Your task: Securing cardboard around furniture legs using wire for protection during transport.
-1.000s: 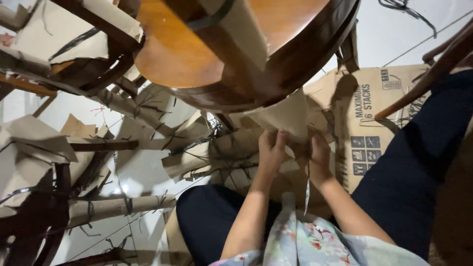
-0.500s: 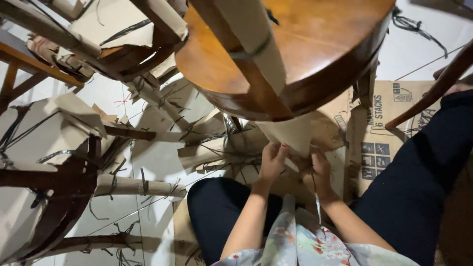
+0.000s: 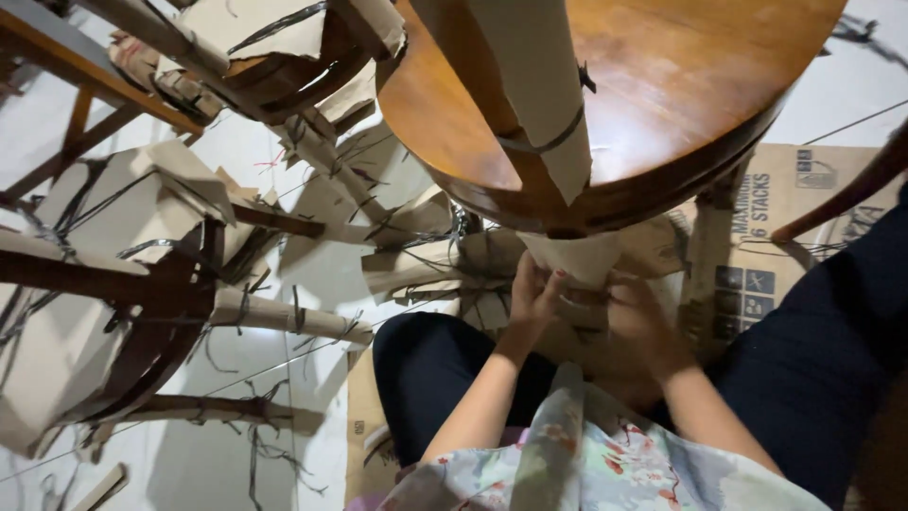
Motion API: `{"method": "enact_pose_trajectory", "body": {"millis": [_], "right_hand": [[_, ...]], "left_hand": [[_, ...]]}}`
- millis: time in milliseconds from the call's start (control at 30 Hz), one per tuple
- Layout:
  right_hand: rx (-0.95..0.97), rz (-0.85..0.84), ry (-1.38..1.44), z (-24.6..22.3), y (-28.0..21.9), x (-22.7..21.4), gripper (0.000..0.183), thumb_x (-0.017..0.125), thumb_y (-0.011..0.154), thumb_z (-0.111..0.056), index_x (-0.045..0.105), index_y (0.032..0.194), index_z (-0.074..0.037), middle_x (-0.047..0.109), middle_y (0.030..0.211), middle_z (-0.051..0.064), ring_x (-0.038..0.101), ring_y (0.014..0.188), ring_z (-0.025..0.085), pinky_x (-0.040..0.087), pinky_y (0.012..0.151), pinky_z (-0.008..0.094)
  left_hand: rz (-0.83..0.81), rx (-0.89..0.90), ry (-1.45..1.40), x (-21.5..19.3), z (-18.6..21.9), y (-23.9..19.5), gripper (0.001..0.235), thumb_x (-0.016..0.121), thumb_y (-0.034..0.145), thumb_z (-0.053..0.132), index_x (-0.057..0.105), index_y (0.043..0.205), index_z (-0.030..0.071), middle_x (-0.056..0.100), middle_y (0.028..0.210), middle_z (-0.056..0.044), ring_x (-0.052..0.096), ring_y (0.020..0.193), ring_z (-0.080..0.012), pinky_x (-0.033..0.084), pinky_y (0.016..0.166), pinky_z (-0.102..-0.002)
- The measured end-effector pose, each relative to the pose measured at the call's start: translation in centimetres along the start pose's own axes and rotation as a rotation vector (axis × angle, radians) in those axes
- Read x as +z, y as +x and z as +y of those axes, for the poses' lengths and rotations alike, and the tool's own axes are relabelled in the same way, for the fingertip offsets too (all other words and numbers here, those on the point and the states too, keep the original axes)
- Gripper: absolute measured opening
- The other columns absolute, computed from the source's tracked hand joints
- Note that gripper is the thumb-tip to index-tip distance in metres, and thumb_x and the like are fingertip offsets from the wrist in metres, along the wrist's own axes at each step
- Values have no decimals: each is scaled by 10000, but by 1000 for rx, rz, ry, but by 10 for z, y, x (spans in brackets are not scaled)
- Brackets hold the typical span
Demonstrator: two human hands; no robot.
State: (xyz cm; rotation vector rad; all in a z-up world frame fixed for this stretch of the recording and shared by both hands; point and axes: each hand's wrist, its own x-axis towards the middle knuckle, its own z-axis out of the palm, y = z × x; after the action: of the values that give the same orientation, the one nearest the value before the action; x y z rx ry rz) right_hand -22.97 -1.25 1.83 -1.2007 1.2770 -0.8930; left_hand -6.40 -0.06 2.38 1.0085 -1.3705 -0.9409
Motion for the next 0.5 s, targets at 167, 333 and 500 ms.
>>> {"method": "enact_pose_trajectory", "body": {"millis": [167,333,500], "right_hand": [[76,-239,-521,86,51,-73,301,709,818,-234,741,1074,-78,716,778,103,693,660,209,519,556,365],[388,-252,398,23,40,-126,344,629,987,-74,630,1315,29,746,1010,208,719,806,254,565,660,313],[206,-338,-785,-54,6,-157,308,739,853,-361,827,1120,-234,797,1155,78,738,1021,254,535,822,369]], "left_hand": [[141,199,275,-1,3,-5,711,742,958,249,363,1515,24,504,1333,-198,585,1171,-341,527,935,-530],[234,184,500,24,35,-14,533,660,1012,297,418,1435,81,386,1497,-186,387,1449,-353,328,1212,-489],[428,186,596,41,41,-11,479,622,974,451,466,1252,95,406,1256,-91,466,1120,-210,475,792,-298]]}}
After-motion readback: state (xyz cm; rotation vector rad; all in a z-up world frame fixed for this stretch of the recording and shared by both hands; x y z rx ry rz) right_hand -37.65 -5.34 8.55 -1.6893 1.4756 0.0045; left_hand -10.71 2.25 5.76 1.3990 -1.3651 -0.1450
